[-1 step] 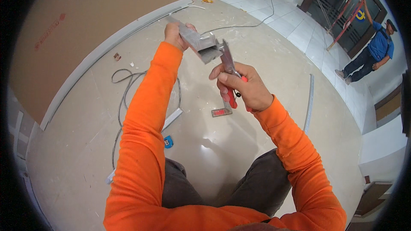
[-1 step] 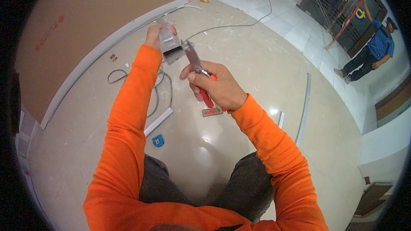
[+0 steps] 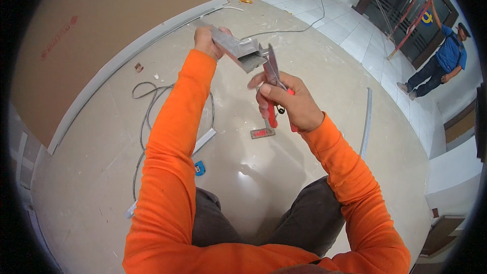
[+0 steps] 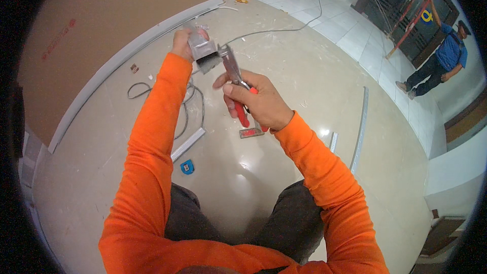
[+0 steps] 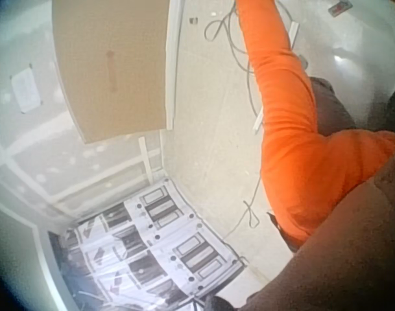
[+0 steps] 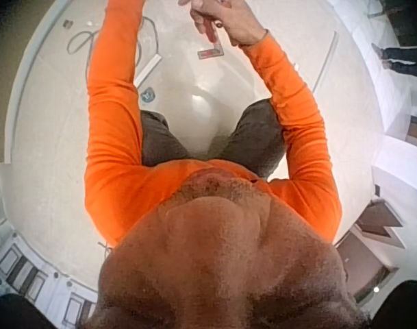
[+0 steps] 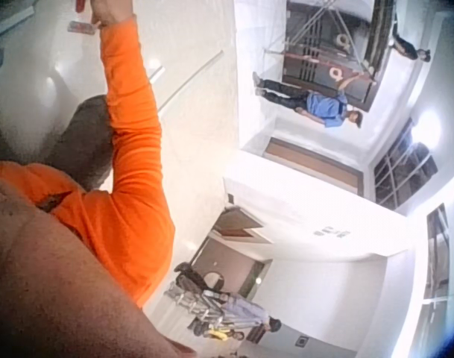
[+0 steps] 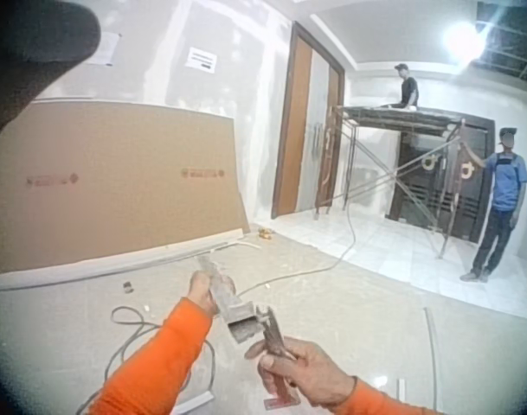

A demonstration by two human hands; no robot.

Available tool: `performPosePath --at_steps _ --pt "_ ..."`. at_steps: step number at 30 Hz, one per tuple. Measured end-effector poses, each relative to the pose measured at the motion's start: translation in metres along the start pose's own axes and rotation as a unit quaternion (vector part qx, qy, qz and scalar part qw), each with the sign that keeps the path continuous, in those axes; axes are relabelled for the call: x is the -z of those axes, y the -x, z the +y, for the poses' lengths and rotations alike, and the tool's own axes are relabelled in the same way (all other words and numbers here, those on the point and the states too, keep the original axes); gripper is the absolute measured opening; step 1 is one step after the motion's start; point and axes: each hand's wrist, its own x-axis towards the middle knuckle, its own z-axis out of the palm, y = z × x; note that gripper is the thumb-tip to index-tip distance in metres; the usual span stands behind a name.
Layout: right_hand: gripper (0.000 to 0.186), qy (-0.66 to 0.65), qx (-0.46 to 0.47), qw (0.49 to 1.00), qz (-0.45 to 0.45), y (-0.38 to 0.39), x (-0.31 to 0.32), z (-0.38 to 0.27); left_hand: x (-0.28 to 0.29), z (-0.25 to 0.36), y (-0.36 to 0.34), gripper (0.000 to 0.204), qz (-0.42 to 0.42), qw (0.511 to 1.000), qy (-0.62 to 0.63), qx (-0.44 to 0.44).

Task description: The person measures a metal strip with a ruler, marks it with a pen, and then cuts it using metal shears.

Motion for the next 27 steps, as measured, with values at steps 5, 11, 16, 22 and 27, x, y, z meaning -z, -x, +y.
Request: performPosePath --at_steps 5,11,16,22,27 --pt "0.045 -0.038 -0.057 0.989 0.133 -0.004 0.009 0.010 -0.011 0.016 0.009 0.018 0.022 0.990 -0.009 -0.137" --pt "0.072 0.076 -0.129 0.984 0.096 -0.007 0.021 0.029 -0.008 0.054 0.024 0.027 0.067 0.978 0.022 -0.199" --pt "0.030 0.098 -0.177 0.963 0.179 -0.018 0.033 0.042 -0.003 0.074 0.025 0.025 0.038 0.973 -0.014 -0.225" --pt "0.031 0.018 -0.201 0.958 0.204 -0.025 0.030 0.042 -0.003 0.078 0.035 0.023 -0.003 0.978 0.021 -0.208" --pt "0.036 0.264 0.023 0.949 0.168 -0.009 0.013 0.029 -0.008 0.064 0.035 0.022 -0.025 0.979 0.140 -0.144"
